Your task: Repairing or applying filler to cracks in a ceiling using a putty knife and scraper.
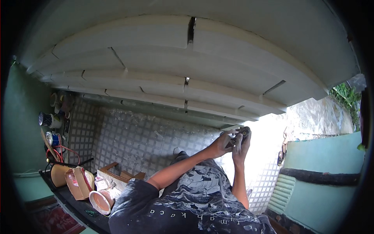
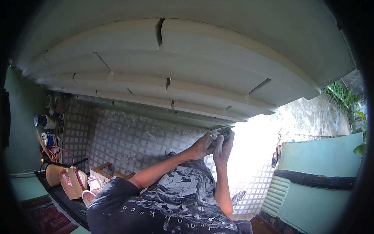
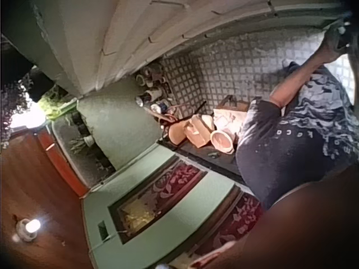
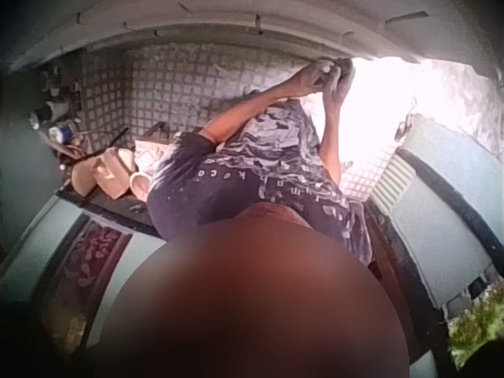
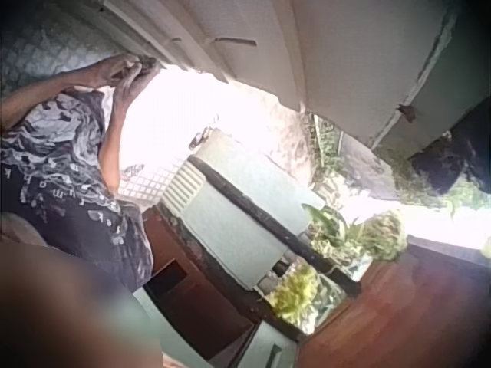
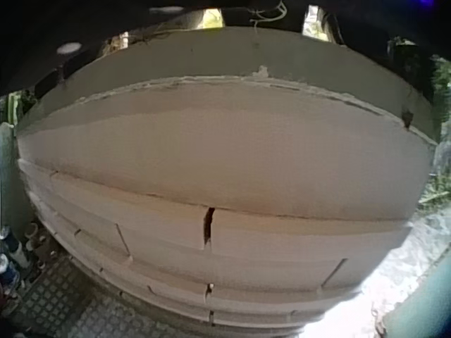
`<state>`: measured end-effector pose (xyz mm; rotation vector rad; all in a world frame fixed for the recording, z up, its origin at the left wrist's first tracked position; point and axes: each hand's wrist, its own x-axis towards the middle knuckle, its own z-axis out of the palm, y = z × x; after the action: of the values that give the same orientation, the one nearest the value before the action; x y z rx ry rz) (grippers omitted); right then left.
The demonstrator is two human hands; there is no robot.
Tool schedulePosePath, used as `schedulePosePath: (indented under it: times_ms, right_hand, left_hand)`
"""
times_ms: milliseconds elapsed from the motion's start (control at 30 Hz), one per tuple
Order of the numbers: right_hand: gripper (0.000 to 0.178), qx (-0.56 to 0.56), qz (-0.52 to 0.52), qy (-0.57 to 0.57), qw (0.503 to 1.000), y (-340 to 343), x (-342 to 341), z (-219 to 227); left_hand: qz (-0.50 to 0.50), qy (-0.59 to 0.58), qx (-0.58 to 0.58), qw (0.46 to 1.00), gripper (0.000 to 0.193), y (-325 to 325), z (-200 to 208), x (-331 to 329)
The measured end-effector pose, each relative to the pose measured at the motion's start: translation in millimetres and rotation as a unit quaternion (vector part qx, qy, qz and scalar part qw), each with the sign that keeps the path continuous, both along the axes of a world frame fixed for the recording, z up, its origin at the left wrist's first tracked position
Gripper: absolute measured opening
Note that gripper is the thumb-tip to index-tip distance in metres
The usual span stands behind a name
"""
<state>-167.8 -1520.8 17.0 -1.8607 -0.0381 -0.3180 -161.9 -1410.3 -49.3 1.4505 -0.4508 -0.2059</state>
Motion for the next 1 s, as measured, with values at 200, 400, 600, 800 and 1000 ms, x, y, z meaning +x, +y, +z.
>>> schedulePosePath:
  times_ms: [200, 400, 600, 800, 1000]
  right_hand:
    - [0.044, -0.122, -0.088, -0.021, 0.988, 0, -7, -1]
    - [0.032, -0.054, 0.085, 0.022, 0.995, -3, -27, -29]
    - [0.038, -0.073, 0.117, 0.011, 0.99, -37, -19, -32]
    - [0.051, -0.089, 0.082, 0.021, 0.992, -119, 5, -10]
    - [0.049, -0.237, -0.229, -0.052, 0.943, -214, 91, -2]
  left_hand:
    - [0.018, 0.191, 0.009, 0.981, 0.036, 22, 32, 19]
    - [0.154, 0.327, -0.295, 0.884, 0.026, -7, 17, 1]
    - [0.13, 0.285, -0.372, 0.874, 0.031, -26, -16, -9]
    - [0.333, 0.256, -0.246, 0.874, 0.037, 1, -4, 14]
    - [0.395, 0.287, -0.235, 0.84, 0.024, 45, 8, 12]
